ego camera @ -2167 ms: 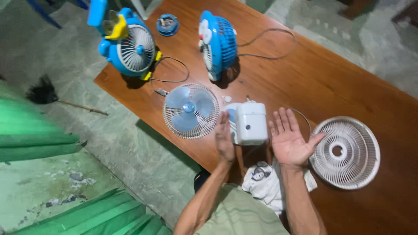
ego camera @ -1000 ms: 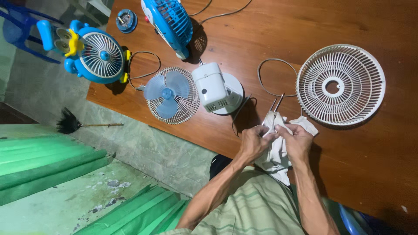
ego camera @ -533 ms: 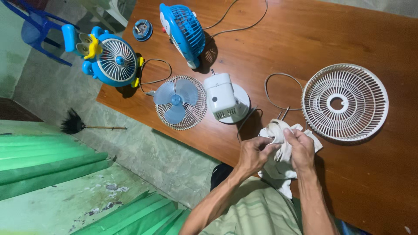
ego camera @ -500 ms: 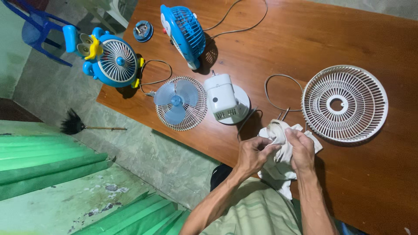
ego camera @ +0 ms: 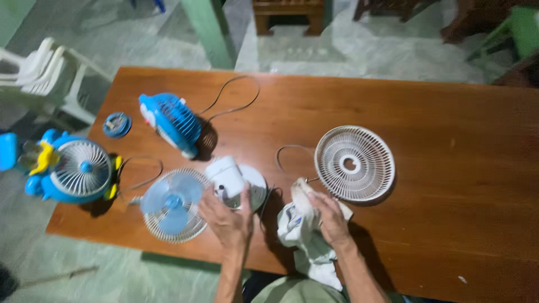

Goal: The person disassembles a white table fan motor housing using a screwdriver, wipes the motor with a cloth, and reassembles the housing. The person handles the fan motor, screws, and cloth throughout the process.

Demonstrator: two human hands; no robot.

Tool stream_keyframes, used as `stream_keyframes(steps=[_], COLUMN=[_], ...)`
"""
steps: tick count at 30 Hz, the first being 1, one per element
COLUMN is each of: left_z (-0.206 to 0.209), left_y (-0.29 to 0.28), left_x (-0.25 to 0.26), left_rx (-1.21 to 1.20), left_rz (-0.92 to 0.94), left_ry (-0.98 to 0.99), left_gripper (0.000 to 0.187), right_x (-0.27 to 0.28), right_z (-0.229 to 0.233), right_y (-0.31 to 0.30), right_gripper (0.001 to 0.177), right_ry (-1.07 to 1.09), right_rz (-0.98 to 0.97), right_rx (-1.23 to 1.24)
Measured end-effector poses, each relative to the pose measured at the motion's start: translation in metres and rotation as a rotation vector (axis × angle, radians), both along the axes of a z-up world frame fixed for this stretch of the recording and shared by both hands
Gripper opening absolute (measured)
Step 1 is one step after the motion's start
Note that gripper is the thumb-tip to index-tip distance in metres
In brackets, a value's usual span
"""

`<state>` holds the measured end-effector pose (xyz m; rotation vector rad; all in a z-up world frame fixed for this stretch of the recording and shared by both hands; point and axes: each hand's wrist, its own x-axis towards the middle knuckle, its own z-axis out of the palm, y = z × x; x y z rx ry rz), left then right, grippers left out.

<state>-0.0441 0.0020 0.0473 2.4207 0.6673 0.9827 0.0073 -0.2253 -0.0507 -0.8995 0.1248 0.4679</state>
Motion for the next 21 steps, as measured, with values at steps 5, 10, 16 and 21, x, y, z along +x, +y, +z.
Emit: stream_keyframes(steps=[5,10,16,21], left_z=[0.008,0.012,0.010,0.010], left_y=[0.024,0.038,0.041,0.040], left_x=[0.035,0.064,0.065,0.054], left_rx=[-0.148,-0.415,-0.488,-0.454], left_rz=[0.022,0.020,0.037,0.034], left_ry=[0.170,0.379,0.463,0.432], left_gripper=[0.104,0.119,0.114,0.107], right_x=[-0.003,0.008,0.021,0.028], right_z=[0.011,0.047,0.084,0.098], right_y=[0.004,-0.002,-0.016,-0.008], right_gripper=[0.028,0.033,0.034,0.032], right_ry=[-0.092,-0.162,-0.217,-0.212], right_rz=[-0.025,-0.096,-0.123,-0.178], right_rx=[0.041,-0.098,-0.088,-0.082])
